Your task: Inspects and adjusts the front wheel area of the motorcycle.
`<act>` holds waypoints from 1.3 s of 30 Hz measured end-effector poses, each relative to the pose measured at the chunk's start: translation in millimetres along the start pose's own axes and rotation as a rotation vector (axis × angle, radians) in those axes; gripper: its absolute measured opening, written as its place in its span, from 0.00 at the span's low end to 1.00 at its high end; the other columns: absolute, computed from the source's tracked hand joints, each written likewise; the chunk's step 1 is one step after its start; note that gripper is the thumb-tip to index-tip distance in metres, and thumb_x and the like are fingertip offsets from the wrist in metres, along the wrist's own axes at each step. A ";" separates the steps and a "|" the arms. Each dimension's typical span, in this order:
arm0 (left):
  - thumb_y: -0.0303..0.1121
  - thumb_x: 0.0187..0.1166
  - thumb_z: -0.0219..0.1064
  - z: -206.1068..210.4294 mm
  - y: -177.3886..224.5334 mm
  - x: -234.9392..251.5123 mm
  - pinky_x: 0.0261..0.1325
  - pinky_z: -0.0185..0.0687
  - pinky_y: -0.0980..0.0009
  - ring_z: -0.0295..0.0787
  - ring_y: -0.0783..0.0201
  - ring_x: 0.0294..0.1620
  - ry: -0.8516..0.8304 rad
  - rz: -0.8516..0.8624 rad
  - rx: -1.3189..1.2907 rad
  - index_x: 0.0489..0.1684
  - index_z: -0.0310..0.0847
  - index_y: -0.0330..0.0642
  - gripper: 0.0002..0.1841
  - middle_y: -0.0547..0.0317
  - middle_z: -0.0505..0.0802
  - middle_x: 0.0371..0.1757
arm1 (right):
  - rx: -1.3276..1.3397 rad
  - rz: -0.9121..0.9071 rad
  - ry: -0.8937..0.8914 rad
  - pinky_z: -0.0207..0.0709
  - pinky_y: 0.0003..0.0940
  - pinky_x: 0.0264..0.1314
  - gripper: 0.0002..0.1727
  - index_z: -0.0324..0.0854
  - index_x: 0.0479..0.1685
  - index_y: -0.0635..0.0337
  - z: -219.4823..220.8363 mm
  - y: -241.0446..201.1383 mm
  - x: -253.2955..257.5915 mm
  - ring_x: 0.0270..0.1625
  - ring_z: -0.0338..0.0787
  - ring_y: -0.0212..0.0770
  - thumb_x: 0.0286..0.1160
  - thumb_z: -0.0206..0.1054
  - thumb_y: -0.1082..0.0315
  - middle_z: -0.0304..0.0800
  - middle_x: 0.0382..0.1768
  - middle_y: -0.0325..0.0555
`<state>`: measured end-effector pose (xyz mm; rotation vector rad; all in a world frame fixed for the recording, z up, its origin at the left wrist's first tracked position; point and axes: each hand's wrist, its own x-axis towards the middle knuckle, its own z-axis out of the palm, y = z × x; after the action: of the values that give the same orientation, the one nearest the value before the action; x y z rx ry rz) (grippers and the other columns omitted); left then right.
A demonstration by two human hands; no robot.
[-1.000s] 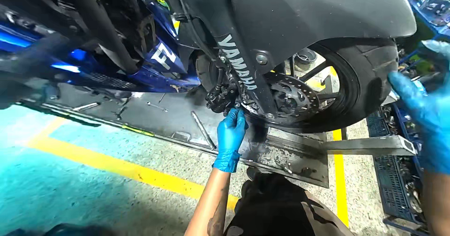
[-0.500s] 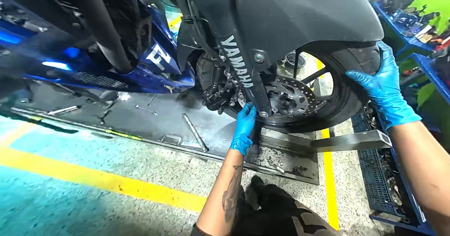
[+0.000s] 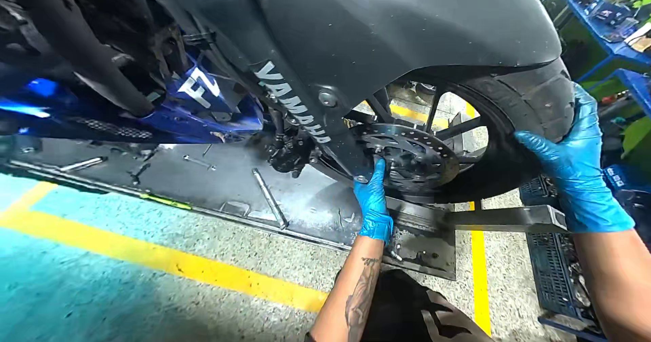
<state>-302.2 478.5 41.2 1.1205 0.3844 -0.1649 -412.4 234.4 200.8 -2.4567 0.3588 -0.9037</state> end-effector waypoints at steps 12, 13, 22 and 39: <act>0.25 0.62 0.81 -100.1 4.8 71.6 0.73 0.76 0.58 0.76 0.44 0.71 0.317 0.577 0.498 0.80 0.55 0.19 0.46 0.24 0.74 0.73 | -0.060 -0.146 -0.031 0.64 0.46 0.84 0.65 0.63 0.87 0.63 16.0 -15.4 46.0 0.82 0.73 0.51 0.48 0.76 0.27 0.73 0.79 0.63; 0.27 0.62 0.82 -113.1 16.5 81.2 0.78 0.72 0.56 0.72 0.39 0.76 0.354 0.604 0.567 0.81 0.54 0.18 0.47 0.21 0.70 0.77 | -0.042 -0.151 -0.038 0.63 0.43 0.85 0.64 0.63 0.88 0.61 17.0 -14.1 47.6 0.82 0.72 0.48 0.49 0.77 0.28 0.73 0.80 0.61; 0.37 0.81 0.68 -128.9 55.4 60.8 0.74 0.76 0.52 0.77 0.43 0.75 0.395 0.510 0.626 0.82 0.61 0.27 0.34 0.28 0.74 0.78 | -0.133 -0.205 -0.105 0.72 0.62 0.77 0.64 0.56 0.91 0.60 5.4 -1.2 43.3 0.78 0.78 0.63 0.50 0.78 0.34 0.73 0.79 0.65; 0.71 0.68 0.65 63.3 273.4 -56.4 0.77 0.69 0.43 0.77 0.45 0.78 -0.612 1.882 1.365 0.86 0.68 0.46 0.49 0.43 0.82 0.77 | -0.293 -0.343 -0.250 0.69 0.64 0.79 0.68 0.59 0.89 0.66 -30.8 -35.9 66.4 0.81 0.76 0.64 0.48 0.76 0.26 0.71 0.82 0.66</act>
<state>-253.3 536.0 317.2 2.1688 -1.6297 1.0374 -380.6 227.1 275.5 -2.9223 -0.0243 -0.6991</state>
